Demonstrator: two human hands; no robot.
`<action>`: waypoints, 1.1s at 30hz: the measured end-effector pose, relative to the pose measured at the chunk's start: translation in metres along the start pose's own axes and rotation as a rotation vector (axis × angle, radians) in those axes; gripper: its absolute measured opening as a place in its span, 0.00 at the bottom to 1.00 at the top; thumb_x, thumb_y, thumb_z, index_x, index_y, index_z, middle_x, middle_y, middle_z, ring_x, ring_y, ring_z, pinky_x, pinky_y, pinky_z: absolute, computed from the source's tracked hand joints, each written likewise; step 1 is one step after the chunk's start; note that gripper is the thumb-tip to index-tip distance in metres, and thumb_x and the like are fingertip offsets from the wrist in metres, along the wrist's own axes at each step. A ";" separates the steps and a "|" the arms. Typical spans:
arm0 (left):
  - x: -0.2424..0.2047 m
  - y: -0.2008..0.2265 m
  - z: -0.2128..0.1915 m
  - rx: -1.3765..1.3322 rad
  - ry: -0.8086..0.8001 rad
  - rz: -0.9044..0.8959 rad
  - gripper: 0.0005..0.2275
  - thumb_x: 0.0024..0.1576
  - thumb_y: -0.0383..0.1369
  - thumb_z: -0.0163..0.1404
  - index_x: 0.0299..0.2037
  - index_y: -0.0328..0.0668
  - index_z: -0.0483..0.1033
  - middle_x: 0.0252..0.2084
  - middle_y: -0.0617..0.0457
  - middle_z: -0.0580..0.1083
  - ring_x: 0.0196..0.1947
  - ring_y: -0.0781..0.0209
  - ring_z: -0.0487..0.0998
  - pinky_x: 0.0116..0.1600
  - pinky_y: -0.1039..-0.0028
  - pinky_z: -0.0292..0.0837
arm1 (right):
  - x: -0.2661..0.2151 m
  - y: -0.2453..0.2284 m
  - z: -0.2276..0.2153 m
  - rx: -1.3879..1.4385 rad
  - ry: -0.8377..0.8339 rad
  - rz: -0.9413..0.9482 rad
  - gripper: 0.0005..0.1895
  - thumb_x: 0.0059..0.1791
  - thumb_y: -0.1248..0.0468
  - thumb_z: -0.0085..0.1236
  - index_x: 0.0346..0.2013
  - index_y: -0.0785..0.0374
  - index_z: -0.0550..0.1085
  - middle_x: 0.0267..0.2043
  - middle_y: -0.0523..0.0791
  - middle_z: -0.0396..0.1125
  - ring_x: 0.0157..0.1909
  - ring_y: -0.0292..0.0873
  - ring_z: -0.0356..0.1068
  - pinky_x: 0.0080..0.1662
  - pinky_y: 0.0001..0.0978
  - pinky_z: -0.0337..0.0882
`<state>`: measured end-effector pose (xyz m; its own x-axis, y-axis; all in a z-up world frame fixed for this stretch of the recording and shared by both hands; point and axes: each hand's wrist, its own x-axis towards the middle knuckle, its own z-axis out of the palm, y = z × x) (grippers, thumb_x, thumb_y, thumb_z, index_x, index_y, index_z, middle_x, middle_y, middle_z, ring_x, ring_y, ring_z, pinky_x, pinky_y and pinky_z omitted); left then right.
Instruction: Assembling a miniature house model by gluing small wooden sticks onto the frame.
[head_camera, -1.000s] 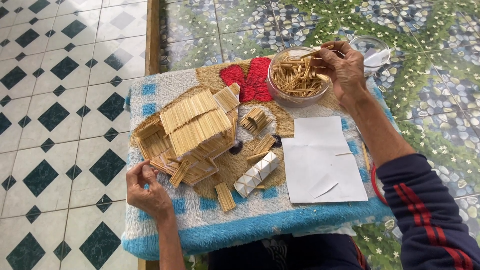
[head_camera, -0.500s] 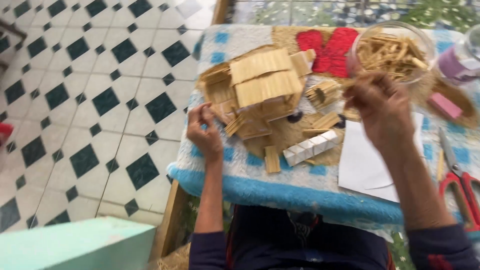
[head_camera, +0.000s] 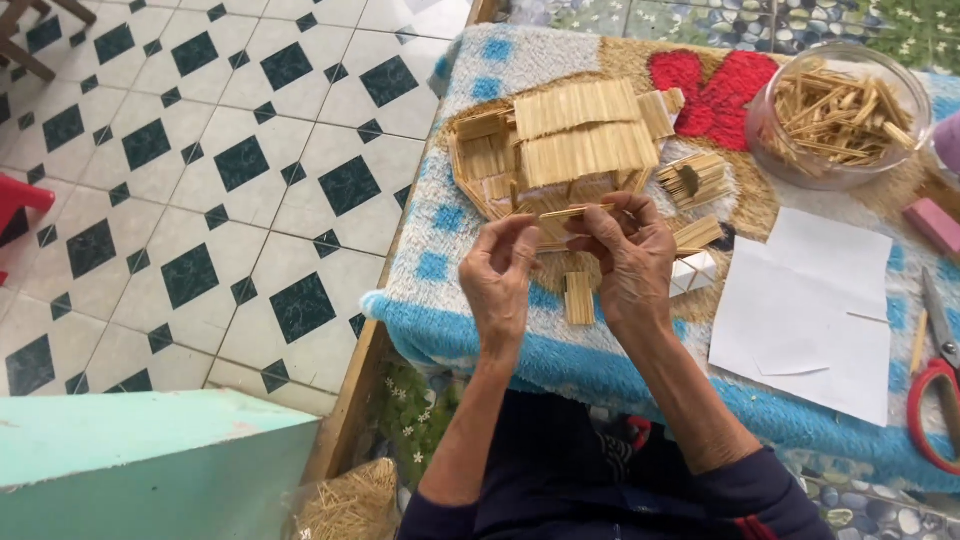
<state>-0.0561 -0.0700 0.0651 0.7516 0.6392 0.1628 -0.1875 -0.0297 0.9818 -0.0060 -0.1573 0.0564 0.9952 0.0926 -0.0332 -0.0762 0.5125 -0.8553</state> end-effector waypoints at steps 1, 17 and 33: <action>0.000 -0.006 0.001 0.002 0.007 -0.001 0.05 0.48 0.30 0.48 0.34 0.41 0.72 0.26 0.51 0.71 0.23 0.68 0.71 0.27 0.82 0.70 | -0.001 0.001 0.002 0.000 -0.005 0.005 0.12 0.39 0.69 0.53 0.34 0.64 0.61 0.30 0.53 0.65 0.31 0.43 0.69 0.30 0.24 0.70; 0.003 -0.043 0.034 -0.621 0.217 -0.356 0.08 0.44 0.30 0.54 0.31 0.36 0.71 0.24 0.47 0.72 0.20 0.61 0.74 0.29 0.78 0.70 | 0.013 -0.010 -0.026 -1.053 -0.144 -0.744 0.11 0.43 0.76 0.49 0.38 0.64 0.68 0.44 0.47 0.59 0.40 0.42 0.57 0.37 0.27 0.63; 0.007 -0.037 0.042 -0.501 0.299 -0.249 0.07 0.43 0.29 0.54 0.26 0.35 0.70 0.18 0.48 0.69 0.12 0.64 0.70 0.16 0.85 0.64 | 0.031 -0.011 -0.020 -1.670 -0.483 -1.148 0.17 0.41 0.74 0.42 0.40 0.58 0.71 0.51 0.41 0.61 0.56 0.43 0.50 0.56 0.39 0.48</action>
<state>-0.0174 -0.0965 0.0342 0.6151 0.7699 -0.1701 -0.3576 0.4646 0.8101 0.0265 -0.1774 0.0540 0.4267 0.6739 0.6031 0.8166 -0.5737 0.0633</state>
